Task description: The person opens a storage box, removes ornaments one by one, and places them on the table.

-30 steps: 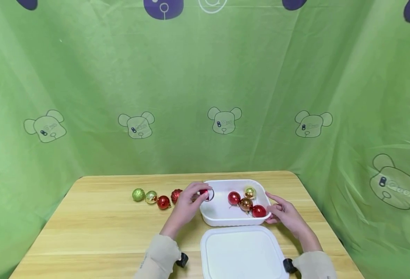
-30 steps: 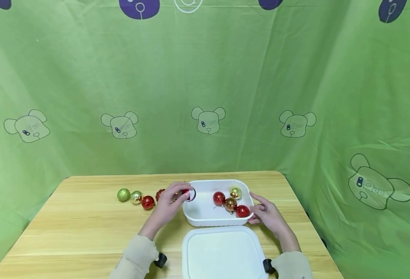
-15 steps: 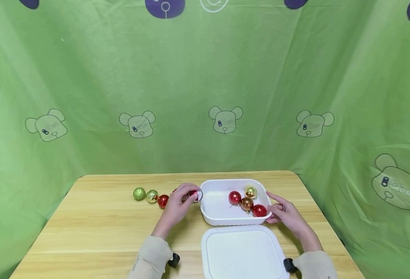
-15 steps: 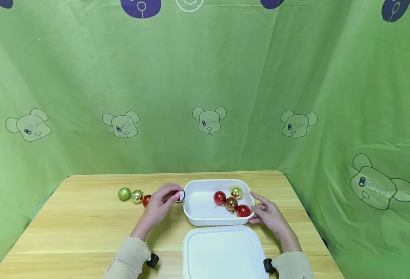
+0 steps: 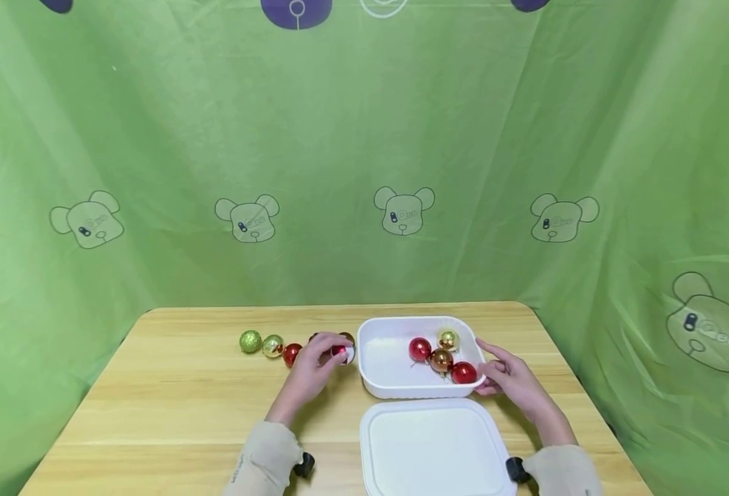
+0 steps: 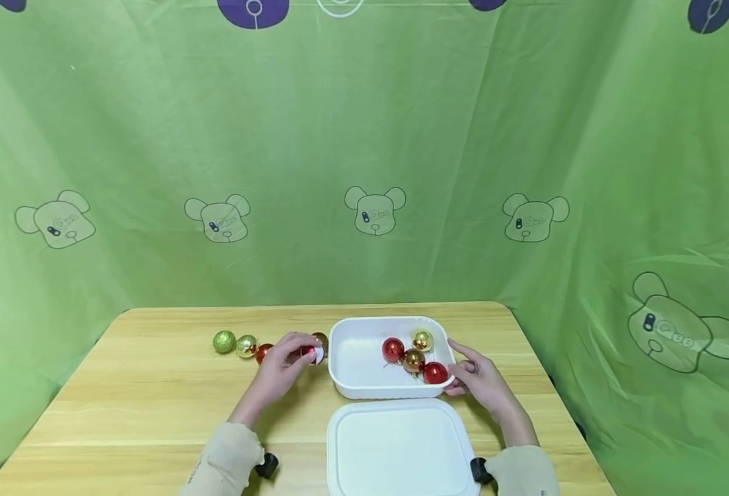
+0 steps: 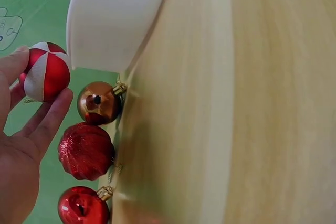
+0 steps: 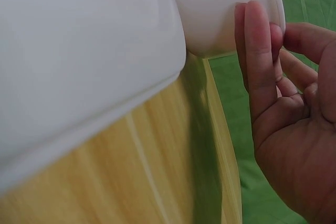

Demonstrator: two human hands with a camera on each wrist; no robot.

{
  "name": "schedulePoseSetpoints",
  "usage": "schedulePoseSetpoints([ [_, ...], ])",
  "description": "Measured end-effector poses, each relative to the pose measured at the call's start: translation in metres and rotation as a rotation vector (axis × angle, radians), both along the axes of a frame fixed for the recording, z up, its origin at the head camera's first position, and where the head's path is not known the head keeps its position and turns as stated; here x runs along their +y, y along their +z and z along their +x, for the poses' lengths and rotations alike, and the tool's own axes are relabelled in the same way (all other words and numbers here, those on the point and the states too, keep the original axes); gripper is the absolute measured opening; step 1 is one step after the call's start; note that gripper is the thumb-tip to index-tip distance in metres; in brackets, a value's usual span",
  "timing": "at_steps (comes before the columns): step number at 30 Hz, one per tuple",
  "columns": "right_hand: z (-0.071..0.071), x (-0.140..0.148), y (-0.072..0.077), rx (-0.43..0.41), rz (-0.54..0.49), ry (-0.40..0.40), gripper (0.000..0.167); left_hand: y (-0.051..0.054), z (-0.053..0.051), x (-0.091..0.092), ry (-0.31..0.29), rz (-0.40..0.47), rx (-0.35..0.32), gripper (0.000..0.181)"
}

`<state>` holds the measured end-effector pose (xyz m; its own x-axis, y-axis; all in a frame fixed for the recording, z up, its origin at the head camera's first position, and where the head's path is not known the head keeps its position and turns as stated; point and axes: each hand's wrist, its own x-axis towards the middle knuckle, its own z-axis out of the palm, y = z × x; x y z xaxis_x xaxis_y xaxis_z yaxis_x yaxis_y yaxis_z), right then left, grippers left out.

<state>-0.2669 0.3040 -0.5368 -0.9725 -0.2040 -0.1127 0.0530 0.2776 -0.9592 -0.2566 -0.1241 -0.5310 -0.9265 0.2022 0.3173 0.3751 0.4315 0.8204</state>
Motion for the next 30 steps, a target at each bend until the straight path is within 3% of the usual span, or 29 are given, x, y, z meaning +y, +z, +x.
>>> schedulePoseSetpoints([
  [13,0.001,-0.001,-0.001,0.001,-0.007,0.004,0.065,-0.012,0.000,0.001,-0.050,-0.083,-0.034,0.026],
  [30,0.001,0.001,0.001,-0.002,-0.006,0.000,0.065,-0.019,-0.003,0.001,-0.065,-0.152,-0.007,0.028],
])
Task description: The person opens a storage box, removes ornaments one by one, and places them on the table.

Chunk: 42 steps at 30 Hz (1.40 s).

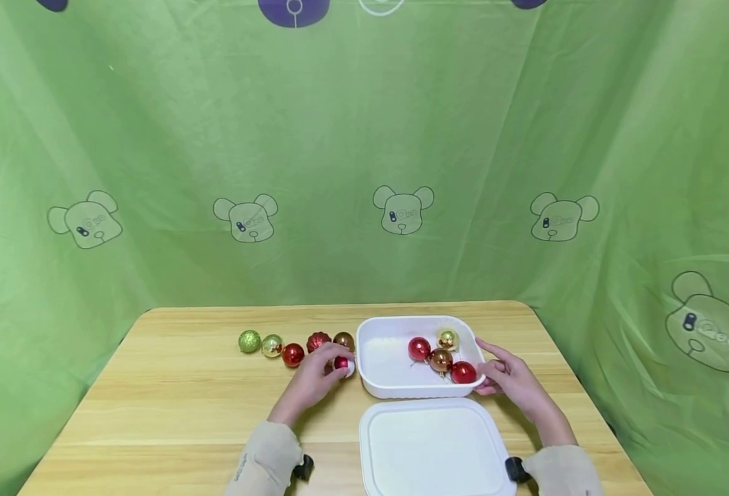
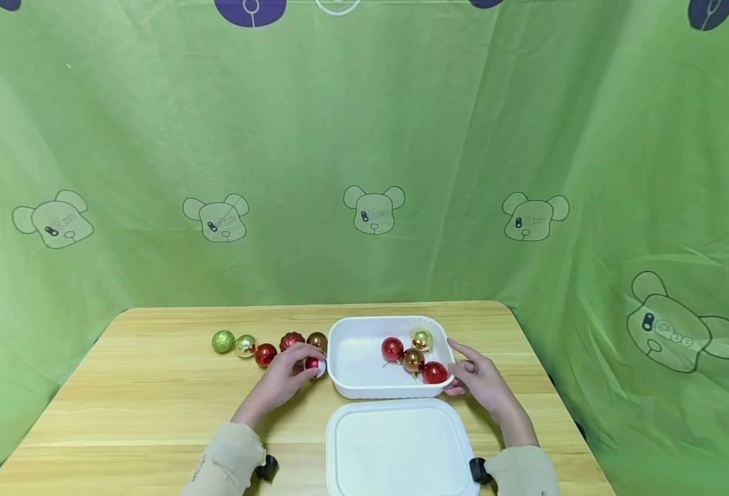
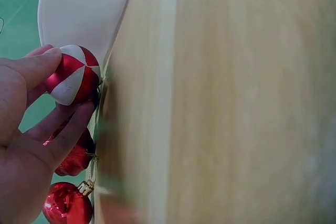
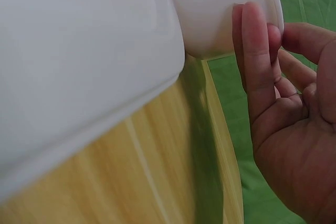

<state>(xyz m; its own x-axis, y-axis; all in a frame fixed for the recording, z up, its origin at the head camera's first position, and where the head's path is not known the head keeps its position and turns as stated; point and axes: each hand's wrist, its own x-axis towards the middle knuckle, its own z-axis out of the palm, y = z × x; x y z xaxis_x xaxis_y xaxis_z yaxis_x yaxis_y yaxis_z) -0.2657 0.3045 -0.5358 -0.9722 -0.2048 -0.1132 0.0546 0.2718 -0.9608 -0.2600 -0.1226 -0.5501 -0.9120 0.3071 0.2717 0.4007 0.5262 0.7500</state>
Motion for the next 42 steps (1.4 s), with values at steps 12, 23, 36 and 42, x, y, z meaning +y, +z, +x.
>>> schedulePoseSetpoints([
  [12,0.001,-0.001,0.001,0.000,0.002,-0.003,0.065,0.000,-0.002,0.001,-0.006,-0.062,-0.003,0.029],
  [23,0.000,0.000,0.001,0.002,0.008,0.000,0.065,0.002,-0.001,0.003,-0.008,-0.088,0.012,0.028],
  [36,0.001,-0.001,0.001,-0.001,0.007,-0.001,0.065,0.006,0.006,0.000,0.014,-0.107,0.008,0.031],
  [42,0.000,0.000,0.000,-0.003,0.000,0.002,0.066,0.007,0.008,-0.003,0.030,-0.145,0.033,0.030],
])
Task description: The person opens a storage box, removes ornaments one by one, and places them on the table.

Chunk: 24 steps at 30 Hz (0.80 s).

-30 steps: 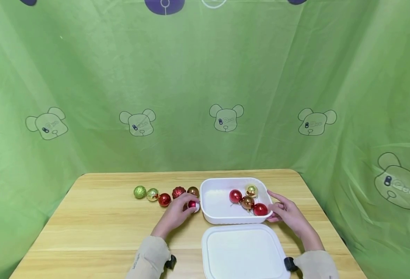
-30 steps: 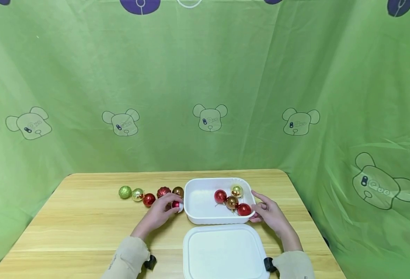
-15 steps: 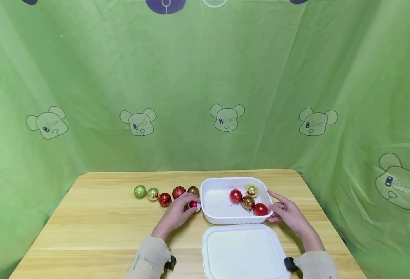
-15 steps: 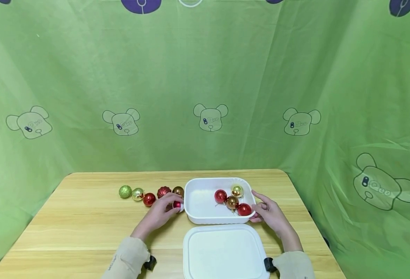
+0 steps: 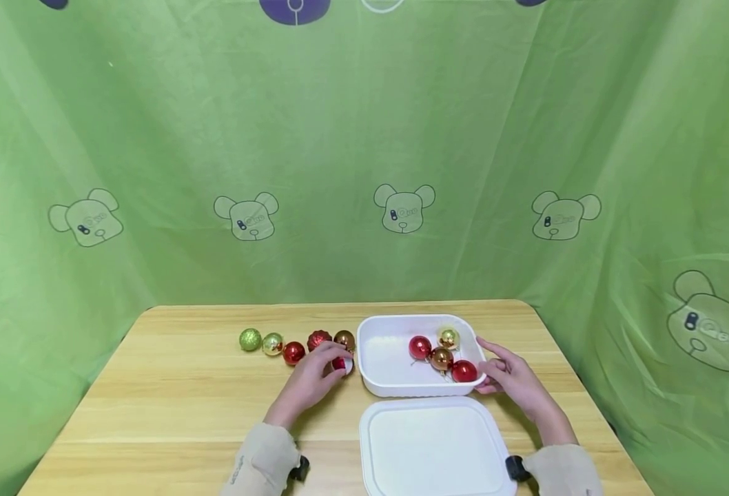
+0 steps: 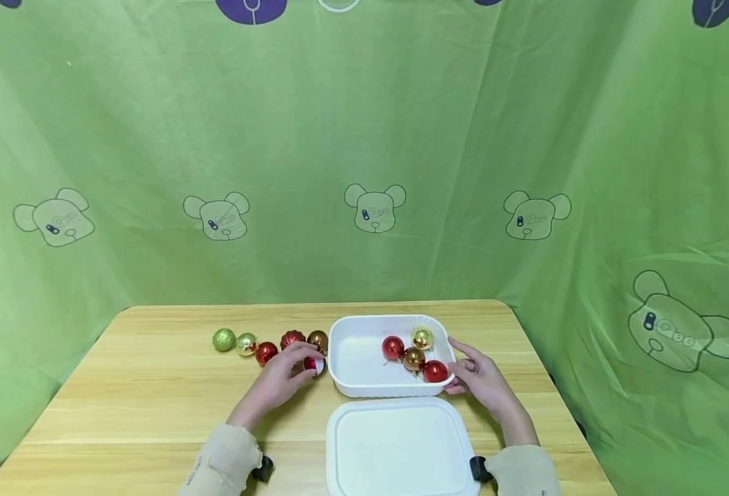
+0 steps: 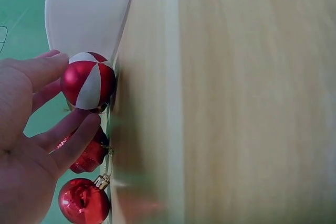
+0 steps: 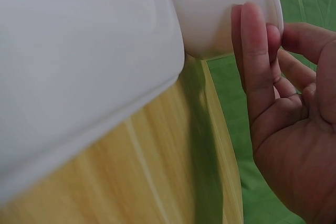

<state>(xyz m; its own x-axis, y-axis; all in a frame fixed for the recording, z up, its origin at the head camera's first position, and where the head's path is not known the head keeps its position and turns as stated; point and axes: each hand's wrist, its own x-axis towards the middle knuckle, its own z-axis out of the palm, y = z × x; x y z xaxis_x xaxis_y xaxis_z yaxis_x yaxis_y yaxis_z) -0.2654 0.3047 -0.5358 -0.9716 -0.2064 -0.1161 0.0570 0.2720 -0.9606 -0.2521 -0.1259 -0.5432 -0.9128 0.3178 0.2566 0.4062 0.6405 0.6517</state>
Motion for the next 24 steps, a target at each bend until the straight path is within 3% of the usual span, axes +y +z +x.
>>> schedulePoseSetpoints([
  [16,-0.001,0.000,-0.001,-0.003,0.003,0.002,0.067,0.010,0.007,-0.004,0.053,-0.056,0.036,0.030],
  [24,-0.001,0.001,-0.002,0.002,0.001,0.002,0.067,0.023,0.008,-0.003,0.119,-0.047,0.079,0.031],
])
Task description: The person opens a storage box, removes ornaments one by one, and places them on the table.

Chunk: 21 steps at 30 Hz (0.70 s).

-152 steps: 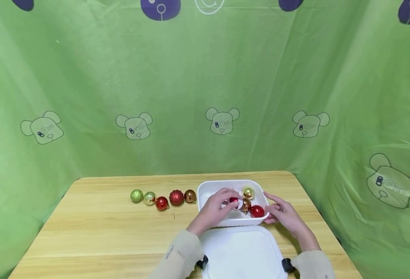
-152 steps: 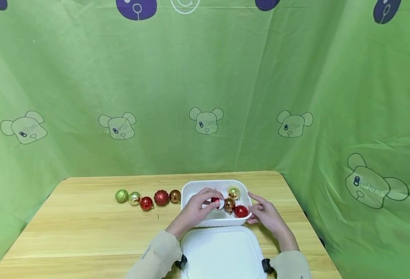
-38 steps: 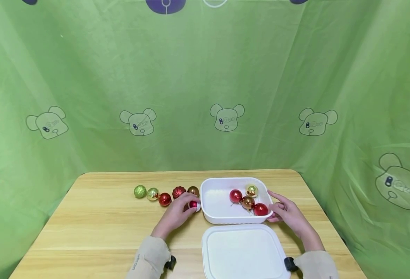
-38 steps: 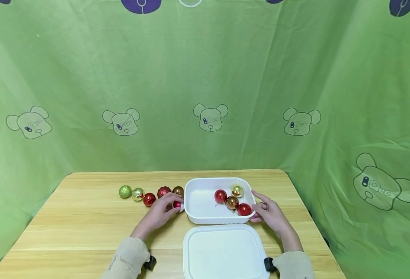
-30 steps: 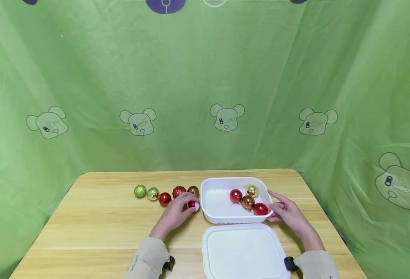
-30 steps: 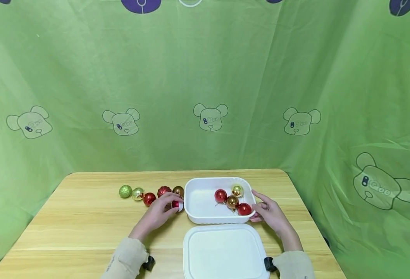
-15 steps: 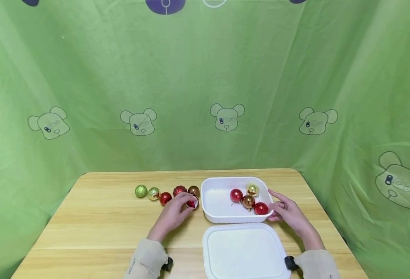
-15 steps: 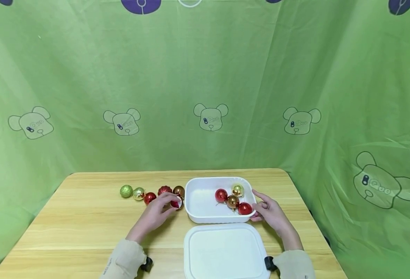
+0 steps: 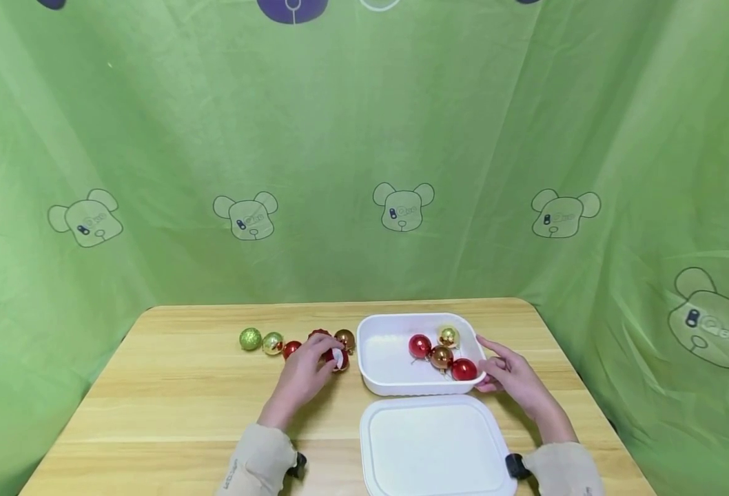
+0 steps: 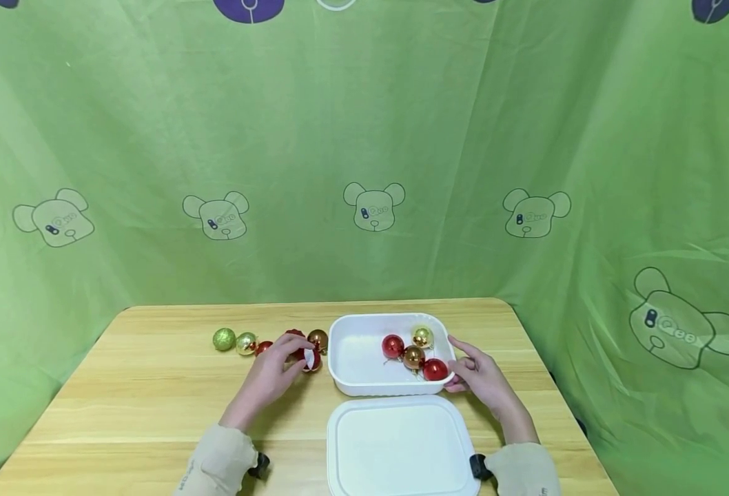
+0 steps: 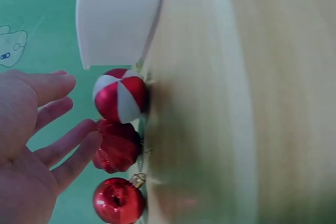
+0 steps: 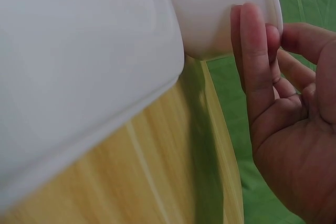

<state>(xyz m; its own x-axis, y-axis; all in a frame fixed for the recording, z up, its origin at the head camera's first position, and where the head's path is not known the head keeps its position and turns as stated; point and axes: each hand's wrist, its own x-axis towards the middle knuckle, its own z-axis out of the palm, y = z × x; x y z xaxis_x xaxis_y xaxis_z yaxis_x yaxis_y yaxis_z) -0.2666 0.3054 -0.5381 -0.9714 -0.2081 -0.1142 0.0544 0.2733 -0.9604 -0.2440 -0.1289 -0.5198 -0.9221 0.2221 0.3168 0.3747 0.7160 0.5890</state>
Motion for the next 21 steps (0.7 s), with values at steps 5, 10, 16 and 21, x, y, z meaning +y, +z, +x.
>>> schedulePoseSetpoints([
  [5,0.000,-0.001,0.001,-0.004,0.003,-0.004,0.067,0.008,-0.002,0.003,-0.003,0.018,-0.010,0.034],
  [10,0.000,-0.001,0.001,-0.010,-0.007,-0.005,0.067,0.012,-0.004,0.015,-0.029,0.016,0.017,0.032],
  [16,0.001,-0.001,0.002,-0.015,-0.017,-0.005,0.067,0.013,-0.008,0.038,-0.090,0.038,0.021,0.032],
  [21,0.002,-0.001,0.003,-0.007,-0.008,-0.004,0.067,0.011,-0.013,0.061,-0.142,0.004,0.037,0.032],
])
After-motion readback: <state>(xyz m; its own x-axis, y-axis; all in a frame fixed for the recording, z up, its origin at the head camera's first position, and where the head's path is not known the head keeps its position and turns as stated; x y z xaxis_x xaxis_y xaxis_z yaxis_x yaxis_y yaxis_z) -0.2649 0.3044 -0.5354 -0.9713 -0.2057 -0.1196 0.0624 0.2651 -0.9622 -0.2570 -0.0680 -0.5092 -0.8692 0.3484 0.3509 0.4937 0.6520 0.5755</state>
